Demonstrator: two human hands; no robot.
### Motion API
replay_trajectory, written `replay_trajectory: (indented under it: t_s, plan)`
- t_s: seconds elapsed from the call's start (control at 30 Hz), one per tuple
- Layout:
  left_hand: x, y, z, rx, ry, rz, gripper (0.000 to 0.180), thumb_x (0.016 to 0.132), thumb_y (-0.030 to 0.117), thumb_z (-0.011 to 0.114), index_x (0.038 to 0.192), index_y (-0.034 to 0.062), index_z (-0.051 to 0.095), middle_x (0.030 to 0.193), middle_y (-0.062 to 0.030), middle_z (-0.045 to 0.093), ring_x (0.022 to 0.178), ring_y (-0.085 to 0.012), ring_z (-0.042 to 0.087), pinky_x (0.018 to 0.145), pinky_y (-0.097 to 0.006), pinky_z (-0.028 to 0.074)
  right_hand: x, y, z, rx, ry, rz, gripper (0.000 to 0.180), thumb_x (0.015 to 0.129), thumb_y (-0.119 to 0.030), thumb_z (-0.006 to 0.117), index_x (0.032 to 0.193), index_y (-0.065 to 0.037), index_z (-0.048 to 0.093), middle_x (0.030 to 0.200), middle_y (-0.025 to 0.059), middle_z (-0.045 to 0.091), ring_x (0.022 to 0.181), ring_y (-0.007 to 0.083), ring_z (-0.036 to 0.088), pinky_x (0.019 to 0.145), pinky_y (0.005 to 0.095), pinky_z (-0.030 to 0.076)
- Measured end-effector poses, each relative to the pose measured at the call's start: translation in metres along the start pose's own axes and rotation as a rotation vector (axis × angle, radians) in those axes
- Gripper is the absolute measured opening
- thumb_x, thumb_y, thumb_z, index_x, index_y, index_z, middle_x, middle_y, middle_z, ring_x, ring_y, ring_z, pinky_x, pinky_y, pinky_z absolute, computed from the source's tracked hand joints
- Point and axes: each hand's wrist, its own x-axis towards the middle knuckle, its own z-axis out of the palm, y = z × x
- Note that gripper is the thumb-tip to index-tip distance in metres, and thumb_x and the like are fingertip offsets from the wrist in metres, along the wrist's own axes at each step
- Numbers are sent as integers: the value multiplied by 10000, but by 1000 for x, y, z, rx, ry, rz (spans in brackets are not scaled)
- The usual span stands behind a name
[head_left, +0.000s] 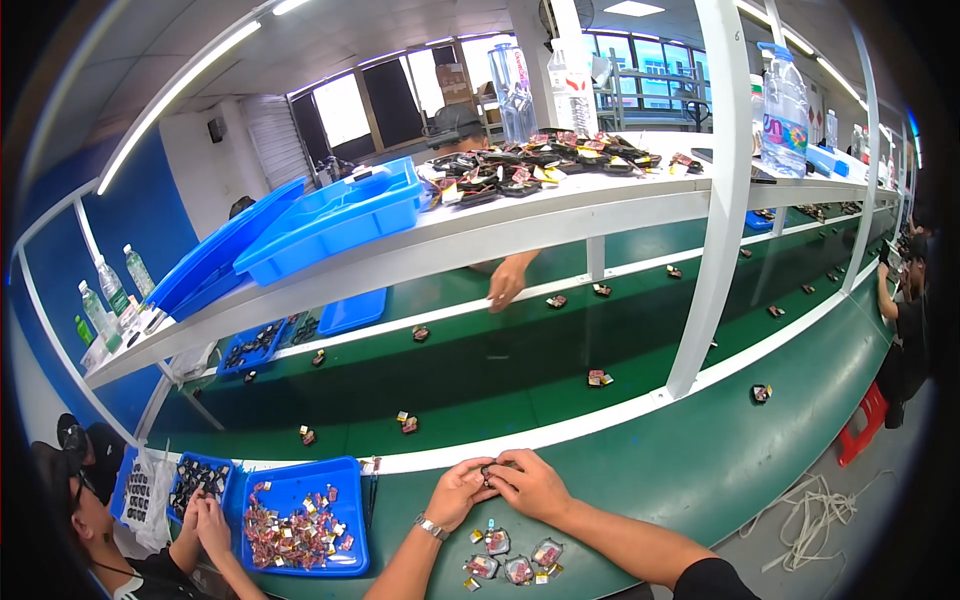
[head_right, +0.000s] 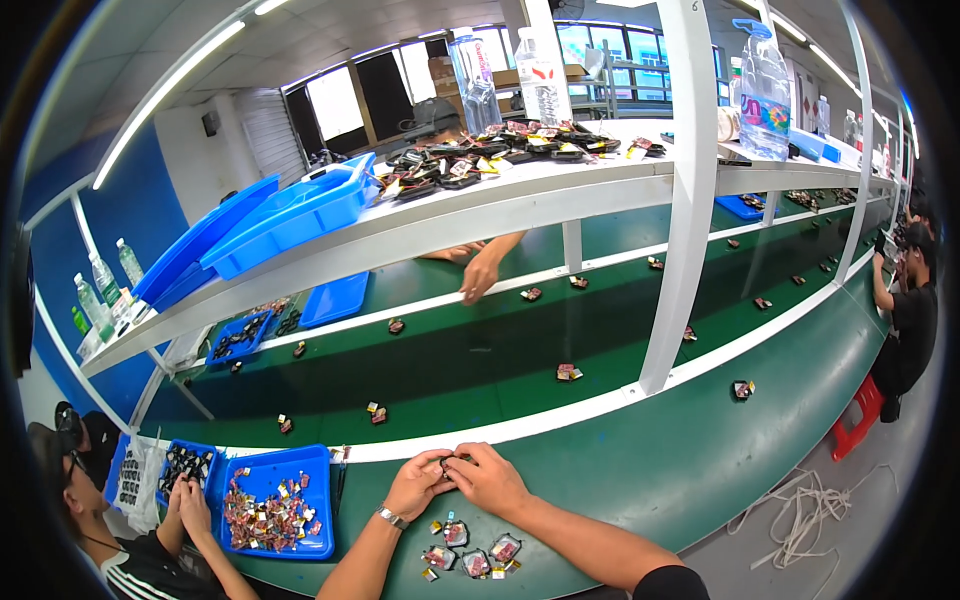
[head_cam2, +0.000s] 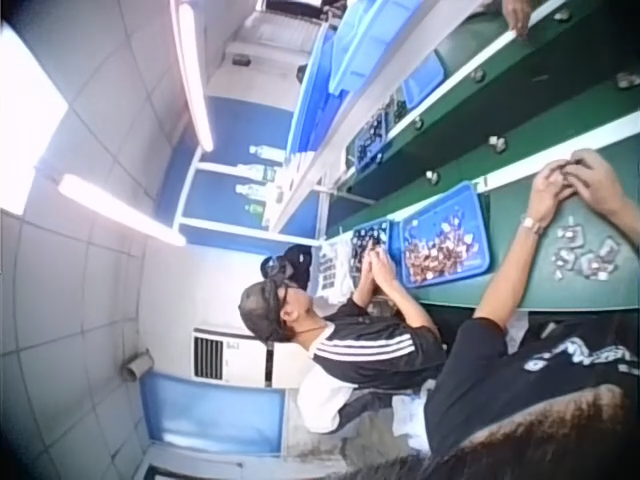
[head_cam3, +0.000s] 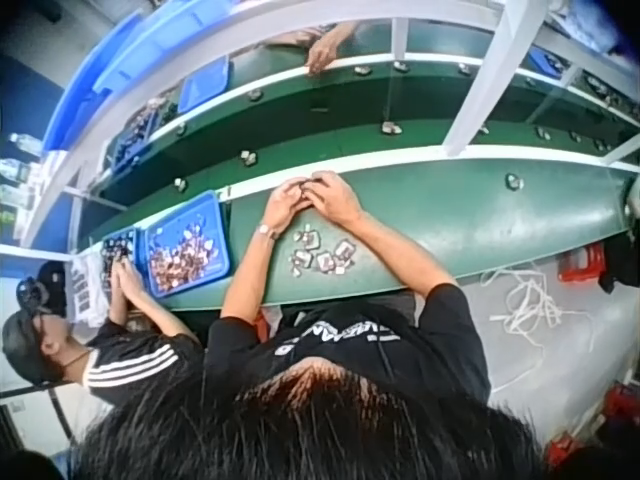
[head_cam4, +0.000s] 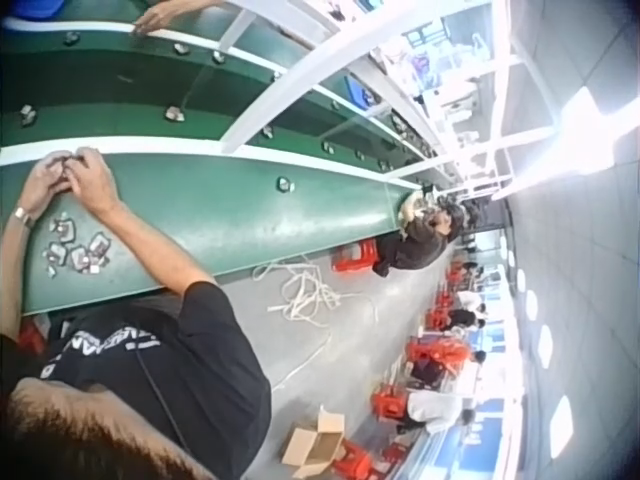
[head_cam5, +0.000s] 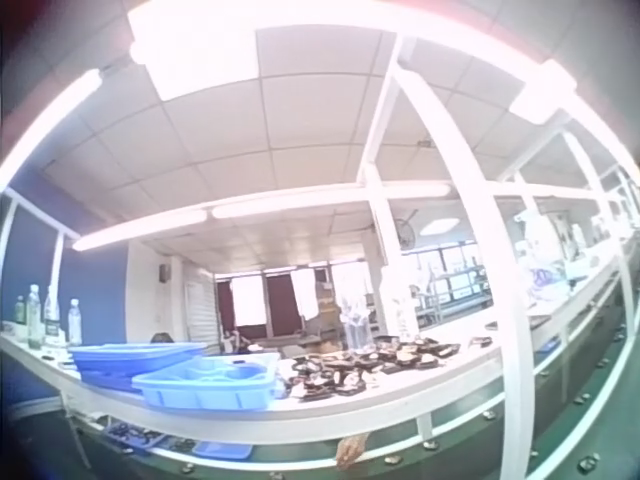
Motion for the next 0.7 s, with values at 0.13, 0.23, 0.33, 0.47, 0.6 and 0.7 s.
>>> replay_trajectory:
  t_s: [0.13, 0.23, 0.33, 0.47, 0.6, 0.7]
  plan:
    - [1, 0, 2, 6, 25, -15, 318, 986, 56, 478, 1293, -26, 460, 1166, -132, 626, 1085, -212, 622, 957, -370, 525, -1, -1, 0, -114, -23, -53, 133, 792, -91, 688, 919, -54, 670, 973, 52, 585, 892, 221, 601, 706, 338, 546]
    - [1, -1, 0, 17, 17, -21, 319, 986, 57, 479, 1293, -25, 463, 1168, -129, 627, 1085, -210, 622, 952, -364, 528, 0, -2, 2, -121, -13, -54, 134, 783, -90, 687, 911, -55, 668, 934, 45, 587, 886, 216, 597, 702, 328, 545]
    - [1, -2, 0, 14, 12, -20, 316, 985, 52, 476, 1291, -23, 469, 1170, -123, 627, 1083, -205, 623, 945, -356, 531, -3, 3, 4, -164, -35, -89, 133, 762, -83, 689, 891, -61, 665, 900, 41, 590, 886, 208, 594, 699, 317, 543]
    - [2, -4, -1, 36, 27, -24, 308, 981, 32, 462, 1285, -15, 481, 1167, -114, 629, 1074, -195, 625, 932, -341, 535, -3, 0, 4, -193, -17, -108, 122, 746, -75, 687, 863, -65, 654, 881, 42, 588, 878, 207, 590, 697, 314, 540]
    - [2, -6, 0, 33, 25, -16, 306, 977, 28, 464, 1279, -12, 490, 1162, -111, 632, 1055, -187, 630, 919, -338, 541, -5, 2, 6, -208, -19, -95, 96, 747, -64, 678, 834, -57, 639, 893, 51, 583, 866, 213, 583, 708, 318, 531]
    - [3, -7, 0, 26, 39, -5, 297, 975, 46, 486, 1265, -15, 504, 1141, -111, 640, 1030, -179, 635, 896, -335, 550, -4, 1, 8, -198, -24, -64, 91, 751, -61, 674, 834, -49, 637, 907, 58, 582, 873, 217, 580, 722, 324, 526]
